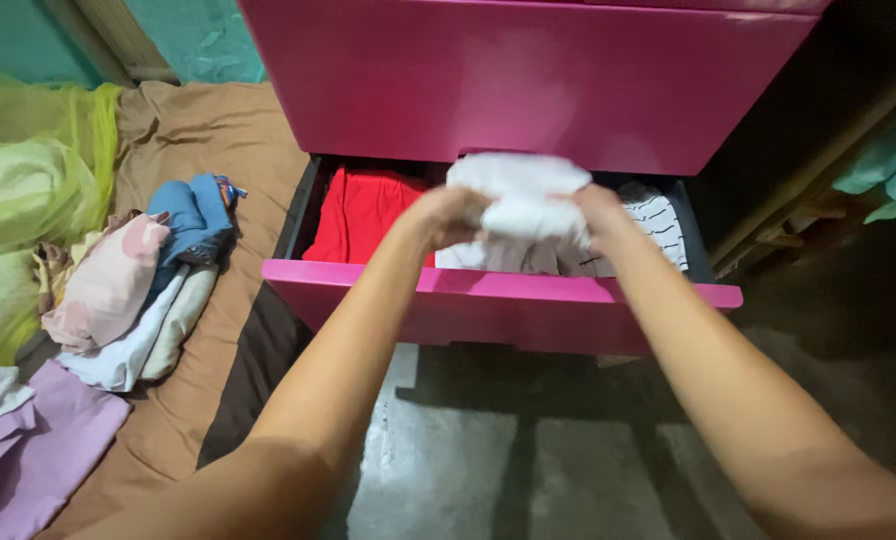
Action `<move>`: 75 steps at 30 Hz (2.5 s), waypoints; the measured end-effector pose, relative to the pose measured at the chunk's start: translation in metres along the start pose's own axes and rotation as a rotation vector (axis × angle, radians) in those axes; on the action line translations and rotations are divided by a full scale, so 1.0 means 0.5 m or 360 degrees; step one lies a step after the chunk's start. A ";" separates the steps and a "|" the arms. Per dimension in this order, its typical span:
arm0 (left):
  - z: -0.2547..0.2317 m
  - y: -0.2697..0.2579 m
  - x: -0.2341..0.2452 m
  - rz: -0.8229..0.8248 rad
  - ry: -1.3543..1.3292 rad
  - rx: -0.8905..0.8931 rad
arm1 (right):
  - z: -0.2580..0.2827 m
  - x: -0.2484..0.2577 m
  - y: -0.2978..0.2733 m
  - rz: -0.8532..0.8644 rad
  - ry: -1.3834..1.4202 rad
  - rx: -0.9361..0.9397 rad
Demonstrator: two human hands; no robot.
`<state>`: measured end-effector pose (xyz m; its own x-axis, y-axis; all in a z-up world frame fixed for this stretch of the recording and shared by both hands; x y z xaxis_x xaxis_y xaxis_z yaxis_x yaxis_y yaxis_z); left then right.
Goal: The person opens and closes multiple drawers in a pink plastic storage unit, folding and arranging various garments including shirts and shorts. They repeatedly open drawers, adjust the folded clothes inside, and close the drawers.
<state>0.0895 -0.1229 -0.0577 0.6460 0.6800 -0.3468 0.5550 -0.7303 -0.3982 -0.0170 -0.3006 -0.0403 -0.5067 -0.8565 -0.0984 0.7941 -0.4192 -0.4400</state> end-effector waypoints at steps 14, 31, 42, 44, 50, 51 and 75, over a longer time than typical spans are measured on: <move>0.133 0.082 0.005 0.0497 0.2329 -0.0135 | -0.133 -0.046 0.029 0.0660 -0.2023 0.0654; 0.149 0.162 0.057 0.0513 0.2503 -0.0029 | -0.128 -0.029 0.035 0.0510 -0.1791 0.0150; 0.194 0.105 0.072 -0.0050 0.2749 0.0266 | -0.105 -0.079 -0.150 0.0442 -0.2356 0.0254; 0.181 0.111 0.052 0.0174 0.2654 0.0032 | -0.094 -0.086 -0.172 0.0339 -0.2404 0.0250; 0.016 -0.042 0.246 -0.1004 0.2641 -0.0080 | -0.037 -0.100 -0.242 0.0006 -0.2340 0.0750; 0.026 -0.075 0.292 -0.1030 0.2660 0.0130 | -0.036 -0.107 -0.247 -0.0020 -0.2350 0.0795; 0.029 -0.441 0.086 -0.1320 0.2203 -0.1437 | -0.120 0.031 -0.415 -0.1117 -0.1940 0.1622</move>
<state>-0.0126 0.0683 0.0030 -0.2485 0.6464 0.7214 0.6920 -0.4027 0.5991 -0.2096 -0.2089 -0.0039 -0.6776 0.0411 0.7343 0.6706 -0.3753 0.6399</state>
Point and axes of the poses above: each hand's wrist, its own y-axis towards the middle knuckle, its own x-axis out of the back of the hand, z = x × y, the point moved 9 cm from there along y, towards the middle knuckle, and after that the axes turned 7 degrees about -z, right-handed, at the moved point
